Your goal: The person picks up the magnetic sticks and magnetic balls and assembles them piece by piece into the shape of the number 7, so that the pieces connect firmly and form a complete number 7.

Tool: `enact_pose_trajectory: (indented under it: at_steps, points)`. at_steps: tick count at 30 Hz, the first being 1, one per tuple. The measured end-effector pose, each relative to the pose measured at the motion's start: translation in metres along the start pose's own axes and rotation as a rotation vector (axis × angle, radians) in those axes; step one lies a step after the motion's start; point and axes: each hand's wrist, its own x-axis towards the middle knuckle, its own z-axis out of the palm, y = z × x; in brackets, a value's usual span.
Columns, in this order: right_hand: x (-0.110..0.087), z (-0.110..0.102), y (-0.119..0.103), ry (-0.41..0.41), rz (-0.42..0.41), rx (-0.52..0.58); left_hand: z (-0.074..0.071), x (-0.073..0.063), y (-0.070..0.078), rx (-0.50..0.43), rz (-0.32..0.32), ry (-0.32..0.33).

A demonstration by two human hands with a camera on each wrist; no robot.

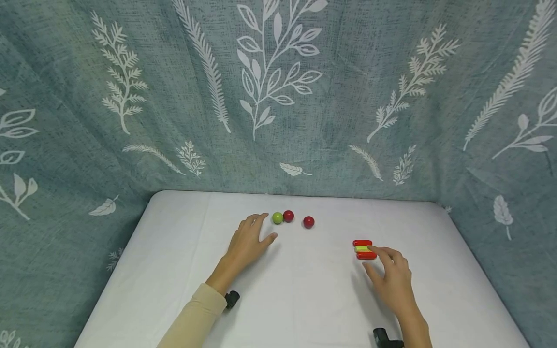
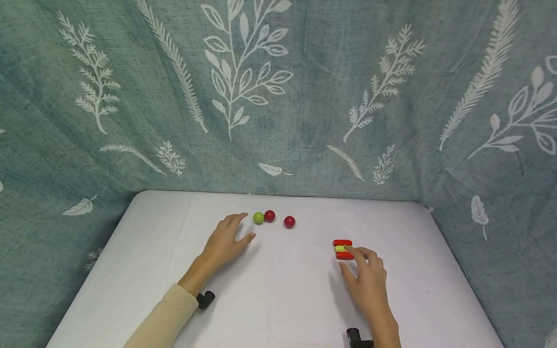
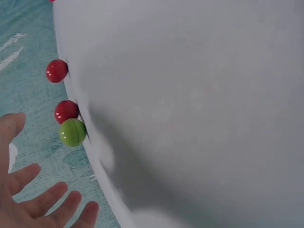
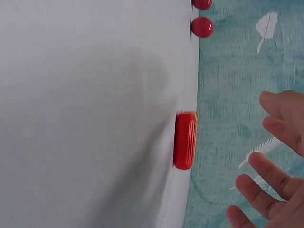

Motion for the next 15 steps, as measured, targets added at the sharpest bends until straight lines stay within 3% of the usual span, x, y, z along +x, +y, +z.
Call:
enact_pose_trajectory:
  at_steps: [6,15]
  points:
    - [0.009,0.0,0.015,-0.002,0.062,0.028,0.007,0.023,-0.005,-0.019,-0.021,-0.029]
    - [0.022,0.005,0.036,-0.157,0.147,0.088,0.02,0.051,-0.01,-0.216,-0.097,-0.103]
